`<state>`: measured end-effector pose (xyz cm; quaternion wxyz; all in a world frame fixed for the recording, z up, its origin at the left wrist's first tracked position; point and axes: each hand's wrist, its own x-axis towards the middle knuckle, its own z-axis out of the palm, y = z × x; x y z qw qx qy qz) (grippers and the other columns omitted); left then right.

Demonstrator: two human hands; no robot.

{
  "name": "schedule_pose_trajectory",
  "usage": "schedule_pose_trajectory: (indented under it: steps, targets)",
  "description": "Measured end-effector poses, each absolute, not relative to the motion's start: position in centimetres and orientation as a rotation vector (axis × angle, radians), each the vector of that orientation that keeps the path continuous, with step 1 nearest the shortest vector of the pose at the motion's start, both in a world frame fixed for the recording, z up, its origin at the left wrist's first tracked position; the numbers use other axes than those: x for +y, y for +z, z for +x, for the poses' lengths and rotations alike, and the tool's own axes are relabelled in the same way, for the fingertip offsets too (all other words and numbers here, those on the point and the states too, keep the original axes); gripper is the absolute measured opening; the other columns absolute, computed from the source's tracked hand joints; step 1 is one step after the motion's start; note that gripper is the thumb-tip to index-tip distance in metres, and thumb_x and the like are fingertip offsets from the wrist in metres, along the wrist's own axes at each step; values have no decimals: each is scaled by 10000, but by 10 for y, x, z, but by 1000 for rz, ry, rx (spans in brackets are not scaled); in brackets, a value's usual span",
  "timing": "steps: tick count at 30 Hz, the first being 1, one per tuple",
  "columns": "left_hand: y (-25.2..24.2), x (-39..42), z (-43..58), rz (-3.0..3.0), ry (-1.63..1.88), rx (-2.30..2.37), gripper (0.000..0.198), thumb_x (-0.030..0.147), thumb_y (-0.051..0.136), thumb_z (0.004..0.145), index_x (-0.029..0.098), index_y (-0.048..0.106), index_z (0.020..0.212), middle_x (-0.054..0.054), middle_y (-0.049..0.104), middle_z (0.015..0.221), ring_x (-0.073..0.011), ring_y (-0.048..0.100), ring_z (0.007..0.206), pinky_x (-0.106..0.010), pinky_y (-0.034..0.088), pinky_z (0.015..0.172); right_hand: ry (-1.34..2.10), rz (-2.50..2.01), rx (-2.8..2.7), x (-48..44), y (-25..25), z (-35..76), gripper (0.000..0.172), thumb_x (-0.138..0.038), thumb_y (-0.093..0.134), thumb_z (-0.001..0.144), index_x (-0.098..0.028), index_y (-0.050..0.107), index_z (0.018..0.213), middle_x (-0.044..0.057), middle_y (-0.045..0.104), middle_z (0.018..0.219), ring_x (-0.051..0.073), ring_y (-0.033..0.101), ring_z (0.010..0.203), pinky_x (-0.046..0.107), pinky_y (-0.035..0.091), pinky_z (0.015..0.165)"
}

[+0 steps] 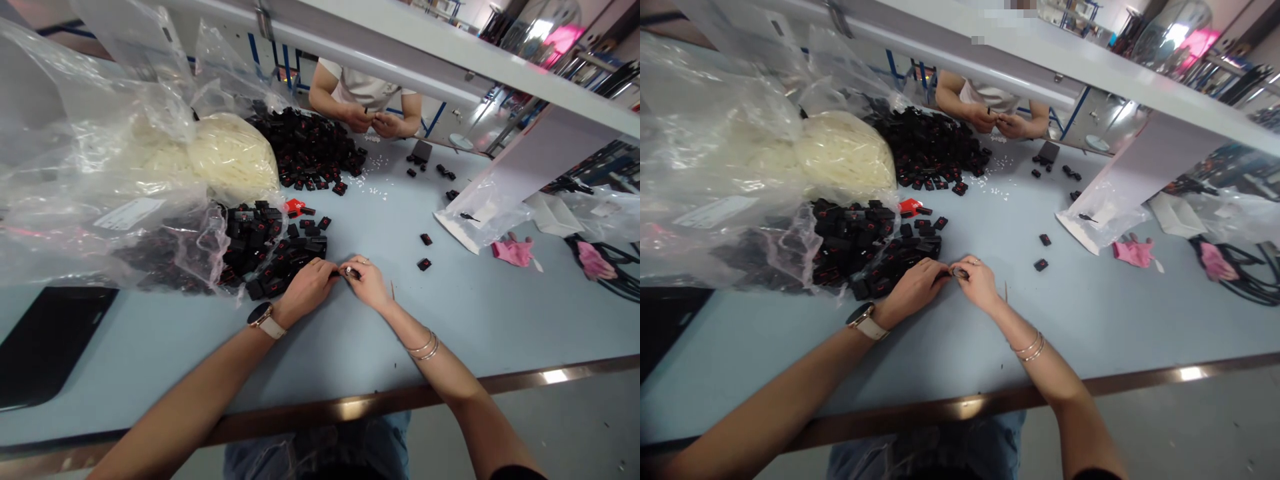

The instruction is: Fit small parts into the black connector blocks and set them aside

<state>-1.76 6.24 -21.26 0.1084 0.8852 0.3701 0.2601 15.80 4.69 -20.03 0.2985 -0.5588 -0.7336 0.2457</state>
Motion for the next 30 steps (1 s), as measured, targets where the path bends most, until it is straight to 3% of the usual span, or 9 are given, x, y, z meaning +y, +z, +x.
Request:
schedule_pose_trajectory:
  steps: [8,15,22,30]
  targets:
    - [-214,63,-17,2582,768,1088,68,179,533,878,152,586,912,-77,639,845,-221,570,827,-347,499,727,620,-1438,-1889,42,-206,159,256,-95,536,780,-231,721,890,35,641,857,155,599,780,265,480,727]
    - [-215,63,-18,2576,774,1082,81,182,522,882,154,592,911,-80,637,848,-220,574,830,-363,503,738,635,-1362,-1794,40,-202,160,262,-109,510,778,-234,706,899,41,680,901,164,624,848,289,500,796]
    - [-213,63,-18,2594,775,1075,66,176,541,878,159,592,916,-74,642,845,-216,573,832,-340,504,728,699,-1433,-1736,36,-203,160,277,-154,567,757,-234,684,995,20,716,857,143,631,723,277,526,733]
    - [-211,63,-18,2625,778,1078,63,178,544,883,140,590,903,-81,646,843,-224,571,820,-346,510,723,747,-1375,-1748,37,-206,160,323,-88,555,748,-228,683,1010,12,735,867,147,679,801,280,537,785]
